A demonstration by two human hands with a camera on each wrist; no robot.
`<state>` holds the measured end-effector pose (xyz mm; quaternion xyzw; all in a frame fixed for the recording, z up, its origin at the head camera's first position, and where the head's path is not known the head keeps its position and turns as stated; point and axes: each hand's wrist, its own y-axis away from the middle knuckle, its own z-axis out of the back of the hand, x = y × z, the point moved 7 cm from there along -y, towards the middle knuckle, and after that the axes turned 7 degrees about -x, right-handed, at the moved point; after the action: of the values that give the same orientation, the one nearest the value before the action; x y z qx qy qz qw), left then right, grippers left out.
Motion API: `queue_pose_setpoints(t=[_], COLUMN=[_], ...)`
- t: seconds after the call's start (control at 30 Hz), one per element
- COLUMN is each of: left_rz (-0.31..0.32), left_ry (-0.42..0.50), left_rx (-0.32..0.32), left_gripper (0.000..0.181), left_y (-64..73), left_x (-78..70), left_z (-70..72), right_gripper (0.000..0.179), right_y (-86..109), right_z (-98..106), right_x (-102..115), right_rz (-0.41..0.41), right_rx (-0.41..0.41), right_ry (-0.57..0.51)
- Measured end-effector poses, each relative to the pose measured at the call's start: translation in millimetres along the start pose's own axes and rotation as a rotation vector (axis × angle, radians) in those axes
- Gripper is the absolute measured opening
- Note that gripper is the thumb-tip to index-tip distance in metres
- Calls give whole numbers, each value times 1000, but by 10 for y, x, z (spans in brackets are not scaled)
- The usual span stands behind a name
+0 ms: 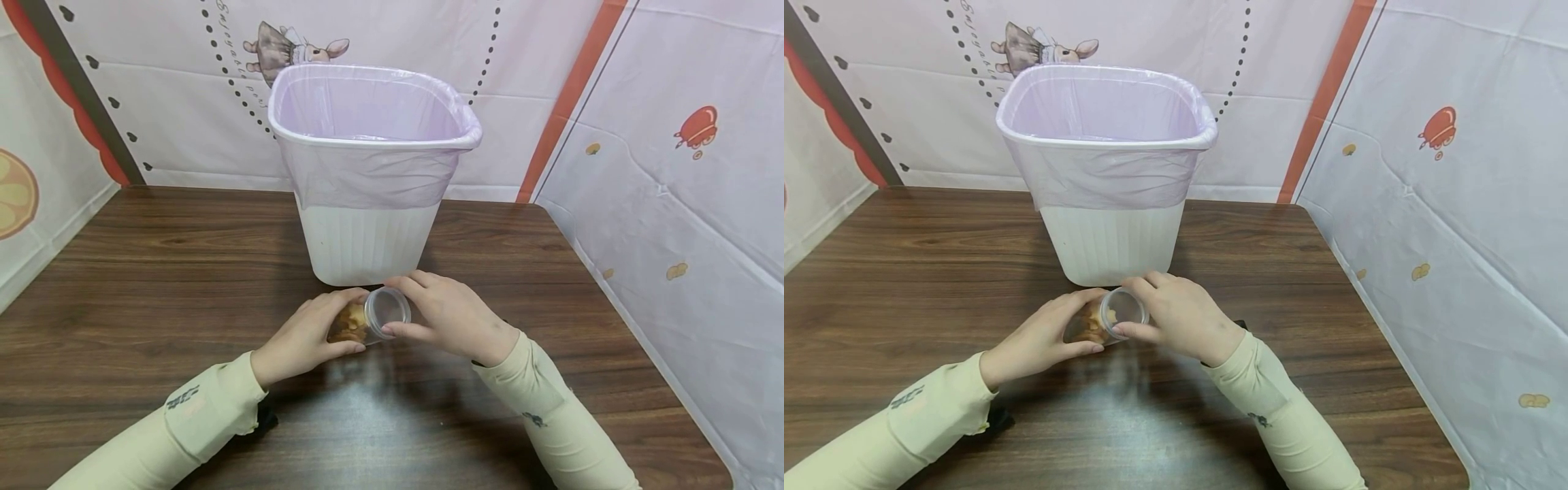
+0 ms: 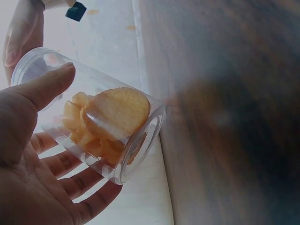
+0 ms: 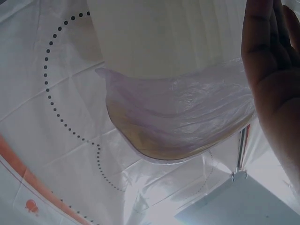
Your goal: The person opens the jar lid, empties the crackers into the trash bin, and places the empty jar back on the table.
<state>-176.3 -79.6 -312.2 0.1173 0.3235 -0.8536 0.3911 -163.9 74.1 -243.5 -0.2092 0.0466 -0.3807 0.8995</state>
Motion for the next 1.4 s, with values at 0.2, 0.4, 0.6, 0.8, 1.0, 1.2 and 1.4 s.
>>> queue_pose_setpoints(t=[0.2,0.4,0.6,0.8,1.0,1.2,1.4], left_rz=[1,1,-2,-8,-11,2,-4], left_ry=[-3,1,0,-2,4,12,8], left_rx=[0,-1,-3,-8,-8,-2,-1], left_gripper=[76,76,76,75,74,75,75], left_y=[2,-1,0,6,5,-6,-2], left_x=[-1,4,3,-4,-3,6,8], left_z=[-1,-5,-1,3,-2,-6,-10], right_gripper=[63,61,55,54,54,57,59], right_y=[10,9,7,4,10,14,6], right_z=[12,-3,-23,-52,-67,-60,-59], right_x=[-7,-19,-21,-4,10,25,29], right_rz=[-29,-59,-84,-87,-75,-37,2], right_rx=[-16,-25,-48,-48,-38,-56,-45], right_ry=[59,73,86,77,75,82,66])
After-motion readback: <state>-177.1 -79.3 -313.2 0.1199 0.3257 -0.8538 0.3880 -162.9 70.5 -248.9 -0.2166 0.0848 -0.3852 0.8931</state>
